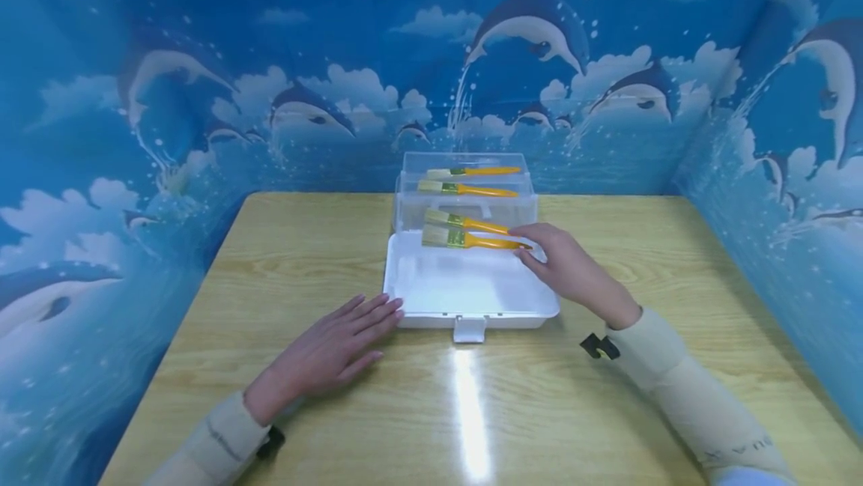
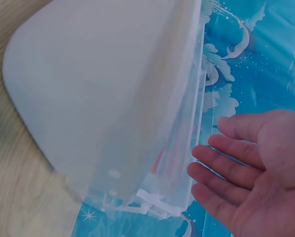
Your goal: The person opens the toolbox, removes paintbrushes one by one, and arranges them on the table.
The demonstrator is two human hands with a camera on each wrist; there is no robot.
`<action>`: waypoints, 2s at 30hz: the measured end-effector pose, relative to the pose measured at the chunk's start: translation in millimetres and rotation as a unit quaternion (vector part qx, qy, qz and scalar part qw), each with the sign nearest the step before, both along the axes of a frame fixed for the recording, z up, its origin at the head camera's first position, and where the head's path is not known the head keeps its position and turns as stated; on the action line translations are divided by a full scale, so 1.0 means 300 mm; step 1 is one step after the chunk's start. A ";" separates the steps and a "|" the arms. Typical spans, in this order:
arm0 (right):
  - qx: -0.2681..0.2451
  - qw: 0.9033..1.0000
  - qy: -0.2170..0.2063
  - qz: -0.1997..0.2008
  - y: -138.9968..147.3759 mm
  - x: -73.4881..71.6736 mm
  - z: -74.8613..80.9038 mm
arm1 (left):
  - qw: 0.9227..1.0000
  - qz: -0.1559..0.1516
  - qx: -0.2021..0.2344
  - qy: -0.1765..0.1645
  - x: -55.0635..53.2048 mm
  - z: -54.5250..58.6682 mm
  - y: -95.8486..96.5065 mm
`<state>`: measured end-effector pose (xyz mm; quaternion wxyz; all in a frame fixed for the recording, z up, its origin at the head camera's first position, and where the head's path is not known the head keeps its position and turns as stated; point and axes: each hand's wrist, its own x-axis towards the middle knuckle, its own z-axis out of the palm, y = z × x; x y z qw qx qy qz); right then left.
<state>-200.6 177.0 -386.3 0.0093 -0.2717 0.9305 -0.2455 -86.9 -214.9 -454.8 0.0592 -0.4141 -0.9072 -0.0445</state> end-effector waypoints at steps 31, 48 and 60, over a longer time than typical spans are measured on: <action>0.048 0.993 -0.082 0.070 -0.098 -0.092 0.048 | 1.000 0.008 -0.005 -0.028 0.003 0.012 0.004; 0.122 0.980 -0.089 0.129 -0.150 -0.181 0.073 | 1.000 0.010 -0.005 -0.027 0.002 0.011 0.004; 0.141 0.977 -0.093 0.130 -0.172 -0.233 0.052 | 1.000 0.004 -0.004 -0.014 -0.004 0.007 0.002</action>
